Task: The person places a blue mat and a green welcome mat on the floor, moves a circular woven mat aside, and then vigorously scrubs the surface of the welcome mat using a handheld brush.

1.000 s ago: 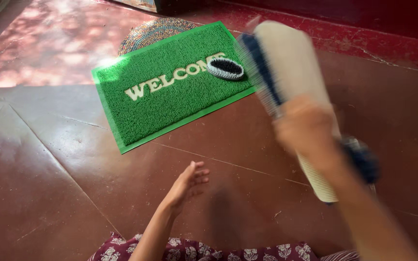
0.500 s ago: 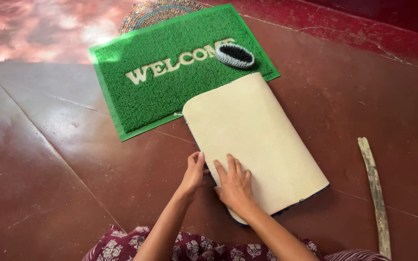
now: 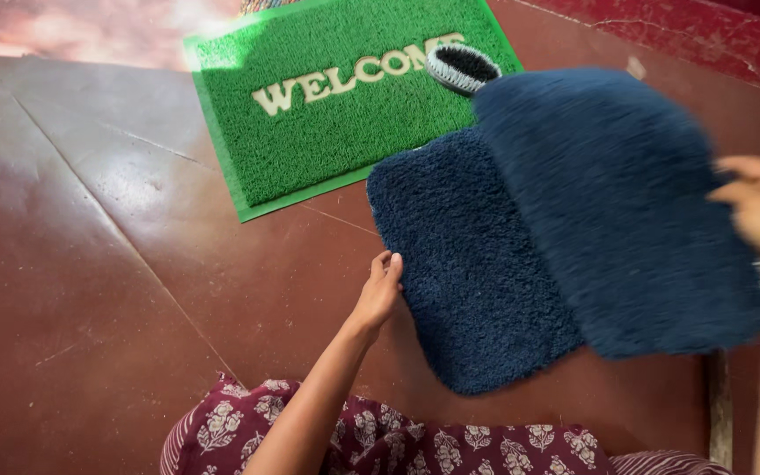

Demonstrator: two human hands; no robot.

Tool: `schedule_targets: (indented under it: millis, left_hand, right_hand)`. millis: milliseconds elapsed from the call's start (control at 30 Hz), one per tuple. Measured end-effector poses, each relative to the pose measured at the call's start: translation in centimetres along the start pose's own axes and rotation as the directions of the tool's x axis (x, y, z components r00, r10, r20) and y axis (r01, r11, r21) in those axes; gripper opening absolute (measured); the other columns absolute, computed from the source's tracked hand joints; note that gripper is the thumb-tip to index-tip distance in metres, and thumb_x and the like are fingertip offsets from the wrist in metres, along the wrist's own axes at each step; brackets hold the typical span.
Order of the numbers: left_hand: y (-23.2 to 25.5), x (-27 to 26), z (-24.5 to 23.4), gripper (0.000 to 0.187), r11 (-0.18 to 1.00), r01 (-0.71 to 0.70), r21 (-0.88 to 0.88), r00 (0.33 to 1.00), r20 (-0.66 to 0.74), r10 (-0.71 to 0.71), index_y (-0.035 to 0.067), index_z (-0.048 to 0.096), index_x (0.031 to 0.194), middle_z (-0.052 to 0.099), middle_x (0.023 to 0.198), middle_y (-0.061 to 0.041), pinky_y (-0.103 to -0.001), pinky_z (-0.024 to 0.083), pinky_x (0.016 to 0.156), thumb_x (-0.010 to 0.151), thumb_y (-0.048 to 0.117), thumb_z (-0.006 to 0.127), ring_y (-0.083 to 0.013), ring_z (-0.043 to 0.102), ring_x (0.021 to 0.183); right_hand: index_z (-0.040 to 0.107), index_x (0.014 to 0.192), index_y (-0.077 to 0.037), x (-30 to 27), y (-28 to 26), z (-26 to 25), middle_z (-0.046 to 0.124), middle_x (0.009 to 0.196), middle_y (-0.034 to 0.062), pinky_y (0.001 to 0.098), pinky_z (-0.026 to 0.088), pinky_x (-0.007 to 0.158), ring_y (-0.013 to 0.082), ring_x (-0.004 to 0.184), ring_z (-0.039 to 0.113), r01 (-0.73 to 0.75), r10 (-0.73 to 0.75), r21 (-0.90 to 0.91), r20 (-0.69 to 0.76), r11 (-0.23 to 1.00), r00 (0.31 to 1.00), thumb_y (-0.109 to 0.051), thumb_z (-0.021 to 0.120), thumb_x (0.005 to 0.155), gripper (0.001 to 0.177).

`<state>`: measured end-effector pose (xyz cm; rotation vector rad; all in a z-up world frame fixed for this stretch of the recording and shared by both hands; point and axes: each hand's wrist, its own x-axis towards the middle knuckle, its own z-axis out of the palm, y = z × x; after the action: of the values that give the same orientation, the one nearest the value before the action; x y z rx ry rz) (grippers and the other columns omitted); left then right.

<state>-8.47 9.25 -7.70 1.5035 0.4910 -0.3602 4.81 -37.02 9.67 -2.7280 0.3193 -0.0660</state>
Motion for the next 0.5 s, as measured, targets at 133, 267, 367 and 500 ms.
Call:
schedule_targets:
  millis: [133,267,367,500]
  left_hand:
    - [-0.6,0.7,0.1,0.074,1.0,0.004,-0.027,1.0,-0.011,-0.004,0.012,0.033,0.155,0.054,0.142,-0.008,-0.038,0.048,0.099,0.098,0.058,0.038,-0.0201,0.058,0.104]
    - [-2.0,1.7,0.3,0.072,0.999,0.005,-0.043,1.0,-0.019,-0.006,0.013,0.037,0.154,0.057,0.135,-0.006,-0.037,0.047,0.097,0.098,0.06,0.035,-0.018,0.057,0.104]
    - [-3.0,2.1,1.0,0.072,0.985,-0.144,-0.093,0.989,-0.039,0.141,0.006,0.046,0.149,0.063,0.125,-0.012,-0.036,0.049,0.094,0.102,0.059,0.036,-0.0197,0.056,0.099]
    - [-3.6,1.4,1.2,0.069,0.994,0.058,-0.096,0.995,-0.07,-0.065,0.012,0.046,0.147,0.064,0.122,-0.007,-0.036,0.049,0.089,0.096,0.058,0.041,-0.0176,0.059,0.102]
  right_hand:
    - [0.069,0.118,-0.009,-2.0,-0.4,2.4,0.074,0.103,0.02,0.0424,0.054,0.081,0.0315,0.092,0.07,0.081,-0.126,-0.208,-0.216,0.975,0.968,-0.007,0.051,0.095,0.029]
    - [0.068,0.112,-0.011,-12.1,-10.4,16.2,0.072,0.1,0.0204,0.0499,0.055,0.082,0.0393,0.092,0.069,0.337,-0.331,-0.118,0.063,0.934,0.941,-0.011,0.045,0.096,0.028]
    - [0.067,0.122,-0.017,-20.4,-16.2,22.0,0.071,0.102,0.0199,0.0546,0.055,0.077,0.0439,0.086,0.07,0.538,-0.535,0.051,0.216,0.842,0.817,-0.012,0.045,0.092,0.038]
    - [0.07,0.121,-0.014,-20.4,-17.5,20.4,0.073,0.099,0.02,0.0531,0.055,0.08,0.0426,0.086,0.07,0.488,-0.484,0.036,0.214,0.872,0.849,-0.014,0.047,0.089,0.04]
